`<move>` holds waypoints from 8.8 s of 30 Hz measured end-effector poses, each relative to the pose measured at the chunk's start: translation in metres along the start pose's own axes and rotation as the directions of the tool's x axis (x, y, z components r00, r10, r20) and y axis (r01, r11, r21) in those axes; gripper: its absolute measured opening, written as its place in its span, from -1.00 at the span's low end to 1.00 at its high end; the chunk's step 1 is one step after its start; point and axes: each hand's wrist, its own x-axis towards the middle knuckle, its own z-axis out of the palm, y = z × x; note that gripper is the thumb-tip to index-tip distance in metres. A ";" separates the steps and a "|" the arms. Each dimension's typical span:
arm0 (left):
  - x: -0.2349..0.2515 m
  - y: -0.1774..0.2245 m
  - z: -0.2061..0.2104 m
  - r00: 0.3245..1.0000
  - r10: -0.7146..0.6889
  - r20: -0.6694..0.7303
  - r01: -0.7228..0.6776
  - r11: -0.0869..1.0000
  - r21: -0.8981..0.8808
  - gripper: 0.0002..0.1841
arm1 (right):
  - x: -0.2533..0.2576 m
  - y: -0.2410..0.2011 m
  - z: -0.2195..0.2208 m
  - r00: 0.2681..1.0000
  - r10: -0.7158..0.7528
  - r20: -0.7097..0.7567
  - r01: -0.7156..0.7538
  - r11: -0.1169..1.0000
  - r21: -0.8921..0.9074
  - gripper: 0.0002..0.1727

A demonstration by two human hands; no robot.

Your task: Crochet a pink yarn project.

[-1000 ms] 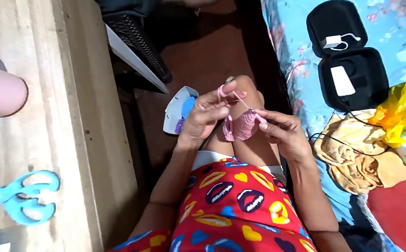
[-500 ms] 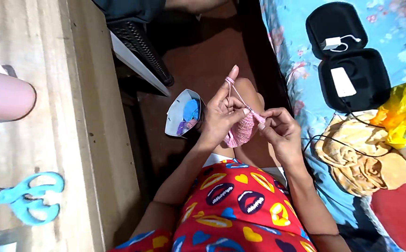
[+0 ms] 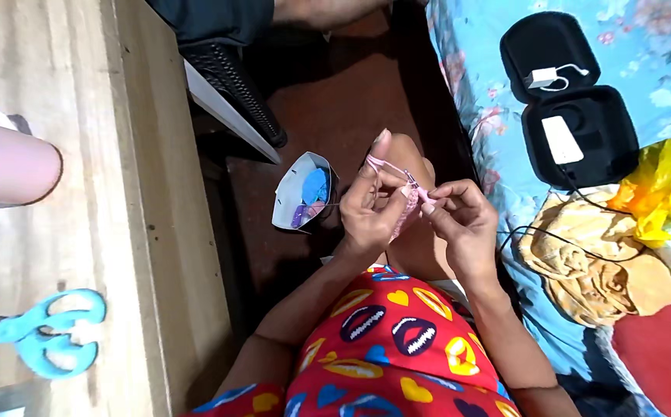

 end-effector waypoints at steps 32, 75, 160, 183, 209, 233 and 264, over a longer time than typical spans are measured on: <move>0.036 0.000 -0.040 0.867 -0.424 0.261 0.486 0.837 -0.253 -0.28 | 0.005 0.003 -0.016 0.937 -0.306 0.171 0.350 0.829 -0.436 -0.70; 0.035 0.004 -0.041 0.904 -0.392 0.170 0.426 0.854 -0.299 -0.48 | -0.001 0.001 -0.003 0.885 -0.428 0.183 0.445 0.661 -0.604 -0.73; 0.028 0.012 -0.032 0.953 -0.244 0.182 0.277 0.943 -0.187 -0.52 | -0.004 -0.010 -0.011 0.961 -0.238 0.142 0.275 0.883 -0.381 -0.69; 0.028 0.009 -0.024 0.948 -0.299 0.110 0.319 0.906 -0.280 -0.58 | -0.003 -0.002 -0.011 0.845 -0.495 0.202 0.494 0.576 -0.651 -0.73; 0.028 0.013 -0.024 0.861 -0.464 0.208 0.508 0.798 -0.324 -0.51 | 0.007 0.000 -0.019 0.960 0.164 0.226 -0.187 0.979 0.085 -0.57; 0.033 -0.008 -0.023 0.924 -0.157 0.349 0.224 0.961 -0.161 -0.05 | 0.008 -0.003 -0.032 0.972 0.108 0.208 -0.112 0.994 0.006 -0.59; 0.014 0.030 -0.008 0.980 -0.187 0.068 0.187 0.982 0.015 -0.13 | 0.001 -0.008 -0.015 0.963 -0.255 0.082 0.267 0.937 -0.225 -0.84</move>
